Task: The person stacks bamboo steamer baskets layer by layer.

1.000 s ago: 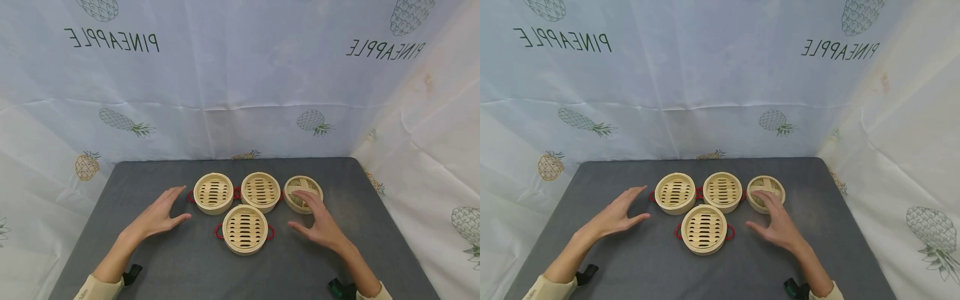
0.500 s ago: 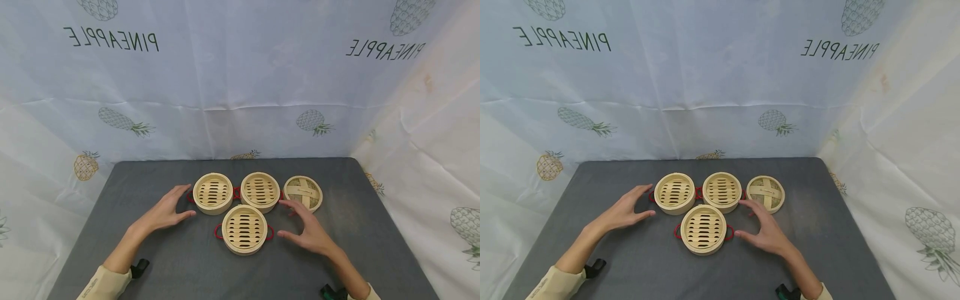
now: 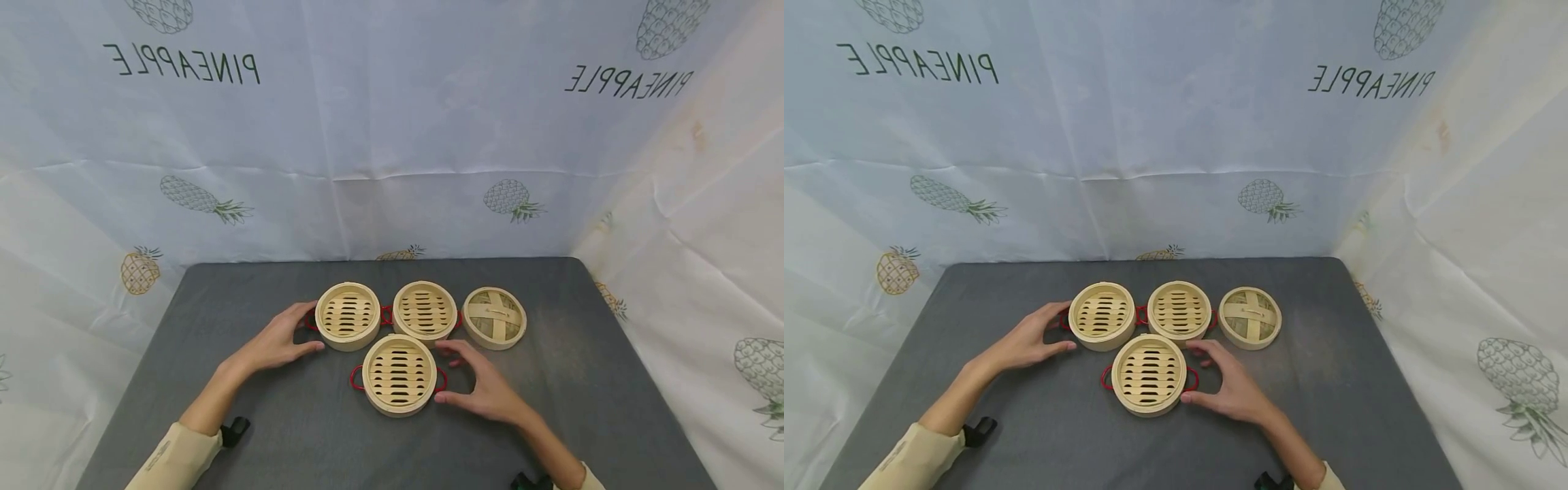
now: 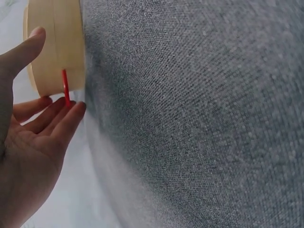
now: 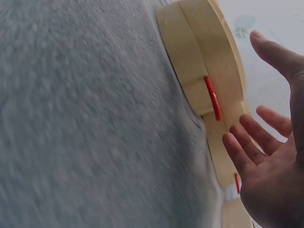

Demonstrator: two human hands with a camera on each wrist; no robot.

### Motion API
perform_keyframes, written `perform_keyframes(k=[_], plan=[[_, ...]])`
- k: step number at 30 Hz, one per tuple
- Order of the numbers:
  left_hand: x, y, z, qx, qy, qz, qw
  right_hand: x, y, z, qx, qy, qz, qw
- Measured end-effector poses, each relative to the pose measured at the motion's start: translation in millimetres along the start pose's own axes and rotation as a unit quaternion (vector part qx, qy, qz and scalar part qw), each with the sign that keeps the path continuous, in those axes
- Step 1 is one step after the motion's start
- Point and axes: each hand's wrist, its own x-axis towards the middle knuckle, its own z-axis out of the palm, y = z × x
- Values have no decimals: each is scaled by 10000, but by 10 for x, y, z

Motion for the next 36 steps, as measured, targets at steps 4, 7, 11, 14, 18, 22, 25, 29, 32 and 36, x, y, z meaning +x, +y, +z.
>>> perform_keyframes(k=[4, 7, 11, 14, 18, 22, 25, 29, 32, 36], plan=[[20, -22, 19, -74, -22, 27, 10000, 27, 11, 85, 133, -20, 1, 9999], [31, -49, 40, -220, -76, -47, 9997, 47, 11, 138, 276, -18, -32, 9996], [49, -86, 68, -488, -136, -135, 9986, 63, -8, 191, 478, -17, 75, 9988], [62, -102, 78, -520, -101, -90, 9986, 67, -26, 221, 524, 6, 224, 9984], [71, -109, 87, -407, -32, -1, 9992, 71, -37, 251, 392, 18, 280, 9988], [79, -123, 102, -338, -31, 33, 9994, 71, -38, 284, 56, -45, 340, 9994], [96, -130, 110, -294, -35, 92, 9995, 64, -58, 320, -302, -32, 427, 9986], [114, -128, 114, -266, -17, 153, 9995, 69, -99, 386, -562, 58, 502, 9971], [117, -122, 111, -252, -22, 173, 9995, 80, -123, 439, -637, 162, 553, 9963], [111, -118, 98, -259, -18, 192, 9995, 95, -158, 500, -725, 269, 632, 9950]])
